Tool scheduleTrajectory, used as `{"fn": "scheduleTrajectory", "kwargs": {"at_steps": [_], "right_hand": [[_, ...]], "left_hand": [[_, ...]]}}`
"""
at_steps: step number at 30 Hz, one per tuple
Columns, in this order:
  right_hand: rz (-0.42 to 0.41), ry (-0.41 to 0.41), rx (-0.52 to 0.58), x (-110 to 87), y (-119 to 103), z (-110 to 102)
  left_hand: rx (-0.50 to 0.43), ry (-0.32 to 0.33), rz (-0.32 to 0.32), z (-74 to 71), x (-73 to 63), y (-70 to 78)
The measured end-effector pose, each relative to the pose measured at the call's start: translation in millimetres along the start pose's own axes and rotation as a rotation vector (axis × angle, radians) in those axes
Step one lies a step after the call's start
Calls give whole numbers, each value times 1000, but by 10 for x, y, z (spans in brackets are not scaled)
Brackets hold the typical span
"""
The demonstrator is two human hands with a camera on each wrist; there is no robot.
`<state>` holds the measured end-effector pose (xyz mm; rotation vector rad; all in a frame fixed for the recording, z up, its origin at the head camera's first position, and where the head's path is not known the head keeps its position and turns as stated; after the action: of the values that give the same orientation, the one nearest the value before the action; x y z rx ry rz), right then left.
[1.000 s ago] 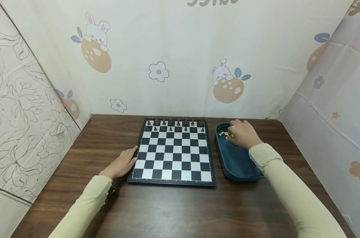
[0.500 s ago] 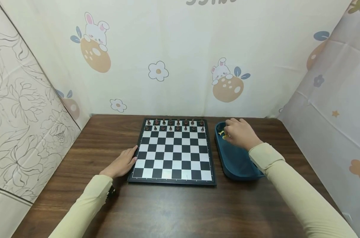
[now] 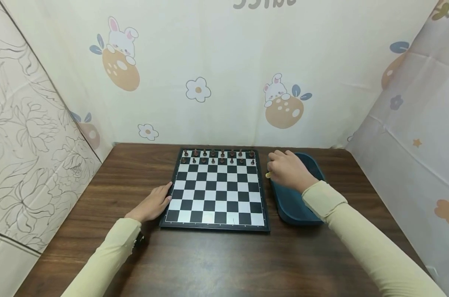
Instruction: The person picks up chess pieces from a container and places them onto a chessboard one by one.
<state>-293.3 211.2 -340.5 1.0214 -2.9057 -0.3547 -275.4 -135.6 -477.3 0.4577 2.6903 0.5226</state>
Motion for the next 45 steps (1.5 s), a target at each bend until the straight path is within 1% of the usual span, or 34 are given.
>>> {"fn": "scheduleTrajectory", "kwargs": {"at_steps": [5,14,22,30,33,39,45], "right_hand": [[-29,8,1,33,-155,-35],[-45,-39,8,105,-353,-6],[-97,-11,-28,143,-538,-24],[-170,41,-47,191,-710,-36],[-185,38,-53,208,-767,-33],[-200,2,-72,251,-890,-12],[-237,11,-57,279,-1024,12]], "left_hand": [[-1,-8,-11,19,8,-9],[-10,-3,-1,29,7,4],[-6,3,-12,49,22,-13],[-4,3,-24,46,18,-32],[0,6,-23,37,16,-28],[-6,4,-32,32,22,-31],[0,3,-27,32,21,-24]]}}
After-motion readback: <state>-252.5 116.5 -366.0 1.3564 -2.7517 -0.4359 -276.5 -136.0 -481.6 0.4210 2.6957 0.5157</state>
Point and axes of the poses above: each hand's wrist, its own x-axis towards the middle knuckle, its own z-axis out of the palm, y = z × x, the point moved 8 cm from there along x, towards the middle knuckle, and after that the axes turned 12 degrees about -y, right-handed, at the moved point
